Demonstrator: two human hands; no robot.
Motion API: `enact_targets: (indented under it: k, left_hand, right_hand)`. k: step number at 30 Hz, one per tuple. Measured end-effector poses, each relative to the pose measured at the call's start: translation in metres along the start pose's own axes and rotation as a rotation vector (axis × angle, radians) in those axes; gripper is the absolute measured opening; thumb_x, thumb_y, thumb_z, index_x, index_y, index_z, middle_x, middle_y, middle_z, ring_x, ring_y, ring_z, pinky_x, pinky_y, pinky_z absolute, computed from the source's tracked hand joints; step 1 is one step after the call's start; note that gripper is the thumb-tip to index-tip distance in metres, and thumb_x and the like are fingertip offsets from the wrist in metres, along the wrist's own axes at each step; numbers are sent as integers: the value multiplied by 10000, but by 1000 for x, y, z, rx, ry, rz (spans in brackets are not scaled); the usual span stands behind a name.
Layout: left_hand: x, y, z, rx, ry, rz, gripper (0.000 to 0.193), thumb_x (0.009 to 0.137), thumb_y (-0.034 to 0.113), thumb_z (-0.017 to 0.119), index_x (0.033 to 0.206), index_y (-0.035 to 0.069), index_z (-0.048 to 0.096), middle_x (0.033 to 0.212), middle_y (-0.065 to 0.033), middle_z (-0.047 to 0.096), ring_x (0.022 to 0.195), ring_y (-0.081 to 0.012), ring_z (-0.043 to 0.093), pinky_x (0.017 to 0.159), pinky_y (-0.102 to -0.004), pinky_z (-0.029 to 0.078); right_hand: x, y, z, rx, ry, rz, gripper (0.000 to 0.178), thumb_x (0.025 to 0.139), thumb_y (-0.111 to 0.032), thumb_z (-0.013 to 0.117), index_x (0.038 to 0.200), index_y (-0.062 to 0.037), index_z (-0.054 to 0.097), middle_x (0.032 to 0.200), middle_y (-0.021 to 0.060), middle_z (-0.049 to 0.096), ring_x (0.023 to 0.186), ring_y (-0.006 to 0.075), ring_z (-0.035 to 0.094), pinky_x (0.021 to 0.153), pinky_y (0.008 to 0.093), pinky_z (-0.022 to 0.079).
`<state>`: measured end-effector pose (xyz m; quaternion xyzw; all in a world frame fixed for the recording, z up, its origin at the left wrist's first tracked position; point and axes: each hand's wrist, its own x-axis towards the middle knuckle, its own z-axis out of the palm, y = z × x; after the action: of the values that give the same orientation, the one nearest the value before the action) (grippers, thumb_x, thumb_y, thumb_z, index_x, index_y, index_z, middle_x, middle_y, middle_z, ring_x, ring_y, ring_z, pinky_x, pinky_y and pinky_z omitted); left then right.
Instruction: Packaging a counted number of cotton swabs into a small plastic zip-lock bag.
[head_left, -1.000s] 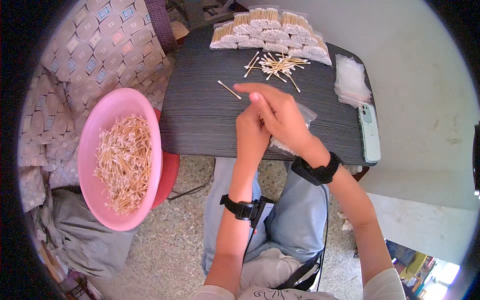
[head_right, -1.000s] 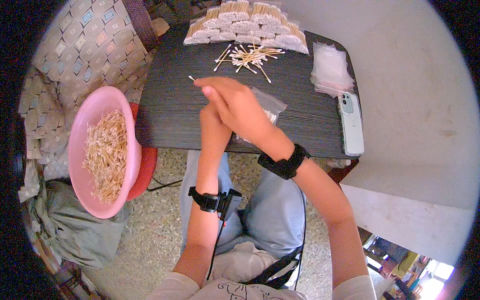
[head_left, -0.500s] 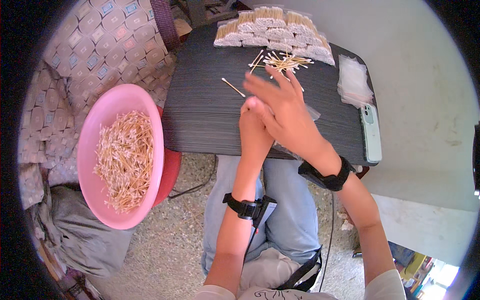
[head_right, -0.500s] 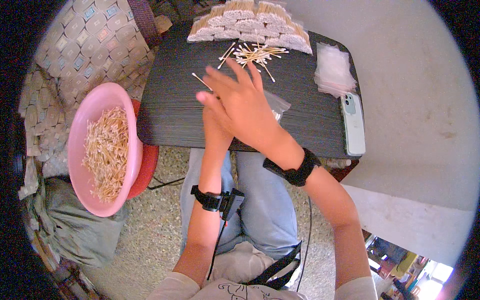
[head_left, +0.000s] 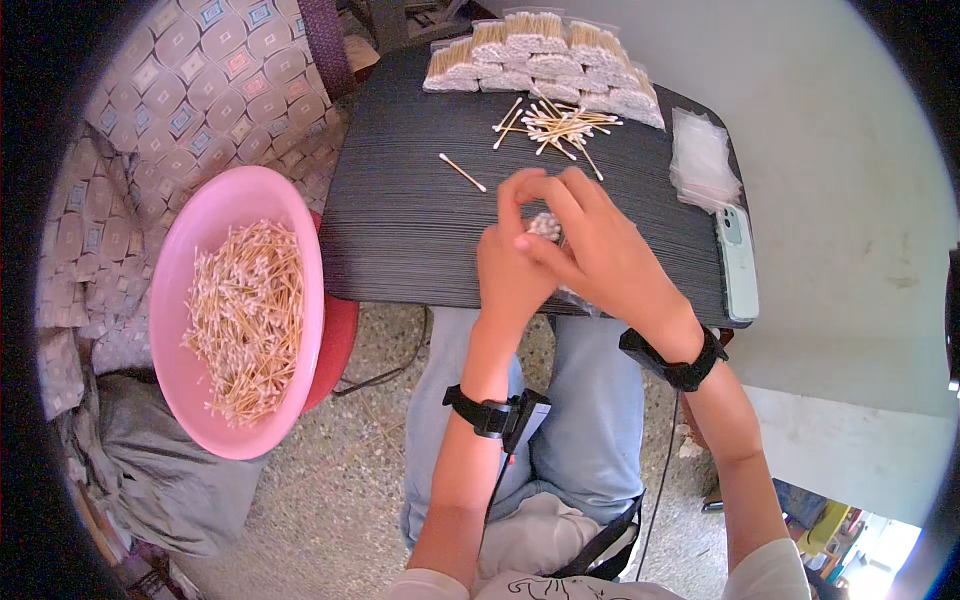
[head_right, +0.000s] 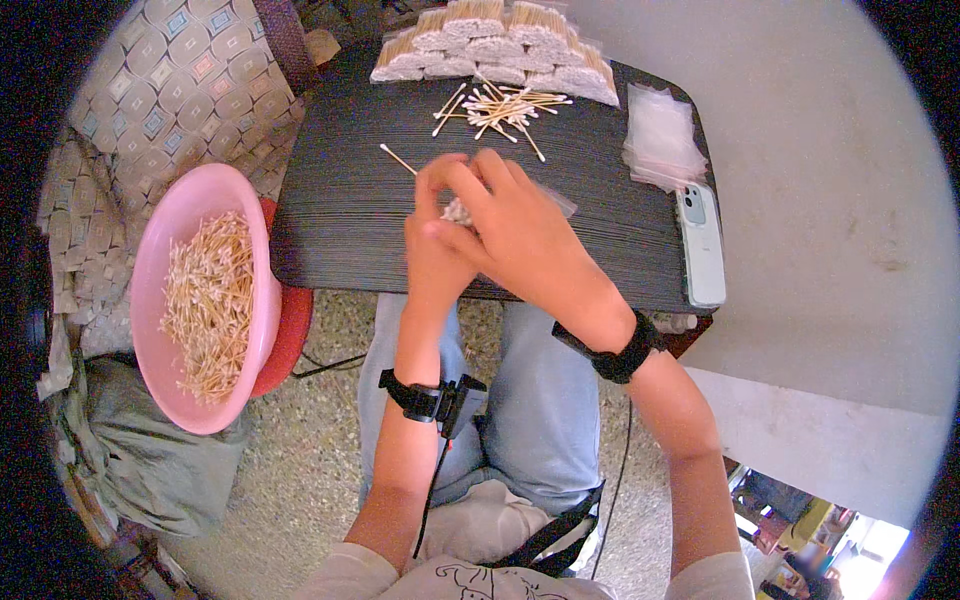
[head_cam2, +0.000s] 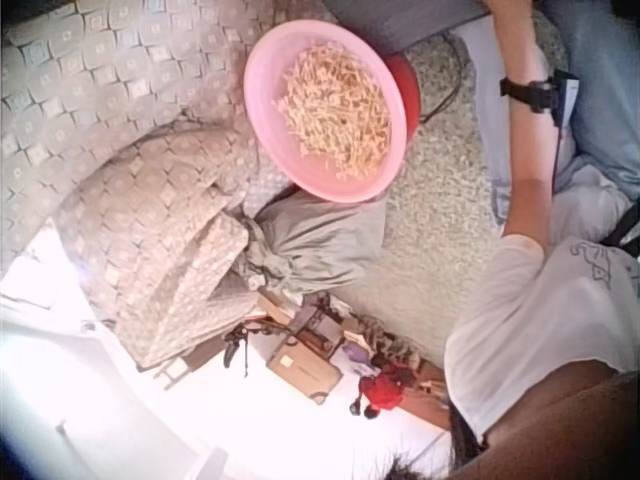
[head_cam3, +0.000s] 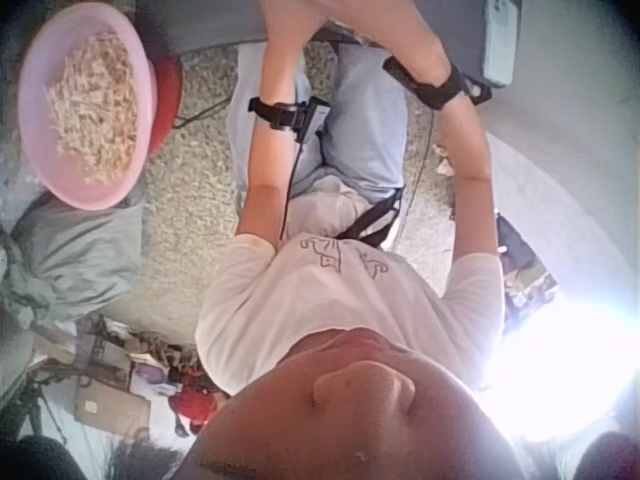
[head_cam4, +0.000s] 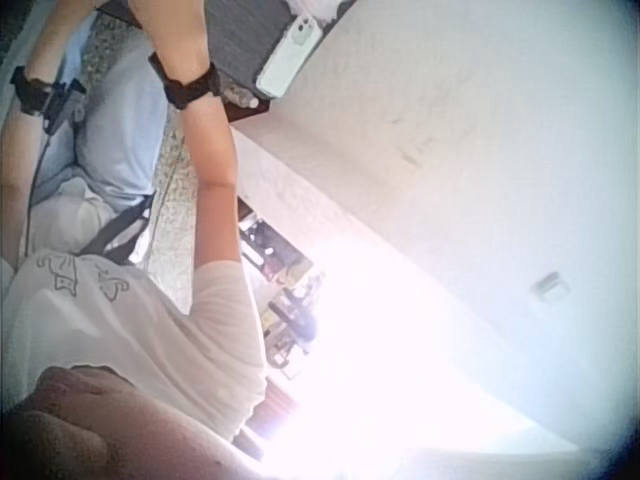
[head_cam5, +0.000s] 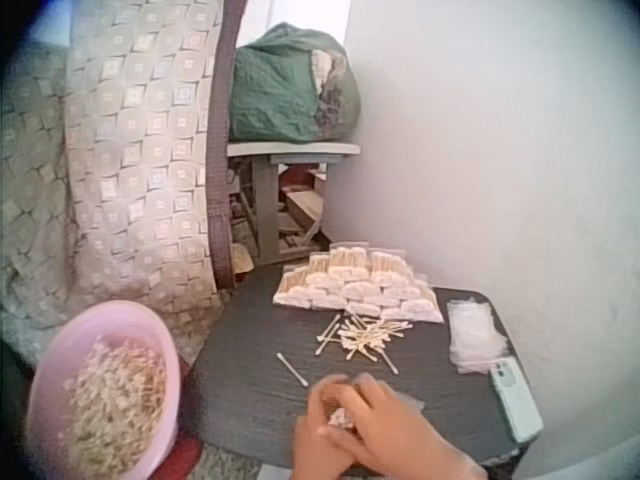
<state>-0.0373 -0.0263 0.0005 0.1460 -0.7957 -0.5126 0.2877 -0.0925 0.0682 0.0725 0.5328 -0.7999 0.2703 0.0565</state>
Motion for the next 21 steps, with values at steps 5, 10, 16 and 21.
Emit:
enact_targets:
  k: [5, 10, 16, 21]
  left_hand:
    - [-8, 9, 1, -43, 32, 20, 852, 698, 148, 716, 1380, 124, 205, 913, -108, 651, 667, -286, 638, 568, -360, 476]
    - [-9, 17, -2, -98, -43, 147, 733, 715, 90, 638, 1356, 84, 283, 682, -143, 619, 615, -366, 617, 552, -382, 486]
    - [-15, 28, -9, -255, -155, 225, 476, 811, 93, 584, 1265, 77, 441, 814, -172, 639, 714, -316, 637, 629, -339, 486]
    - [-17, 31, -7, -102, -141, 164, 268, 926, 136, 484, 1178, 52, 523, 820, -163, 644, 722, -262, 654, 630, -320, 484]
  right_hand:
    - [-18, 4, 3, 97, -134, 23, 326, 861, -281, 568, 1016, -3, 496, 910, 164, 536, 827, 354, 524, 739, 394, 425]
    - [-29, 18, 8, 196, -17, 35, 239, 881, -225, 544, 989, -21, 484, 803, 173, 561, 754, 365, 566, 651, 435, 445]
    - [-35, 21, 6, 364, 152, 226, 170, 894, -150, 531, 989, -19, 478, 759, 206, 577, 697, 379, 583, 577, 436, 450]
    - [-36, 11, 0, 447, 223, 331, 154, 880, -144, 556, 933, -15, 492, 723, 195, 566, 665, 368, 580, 550, 405, 454]
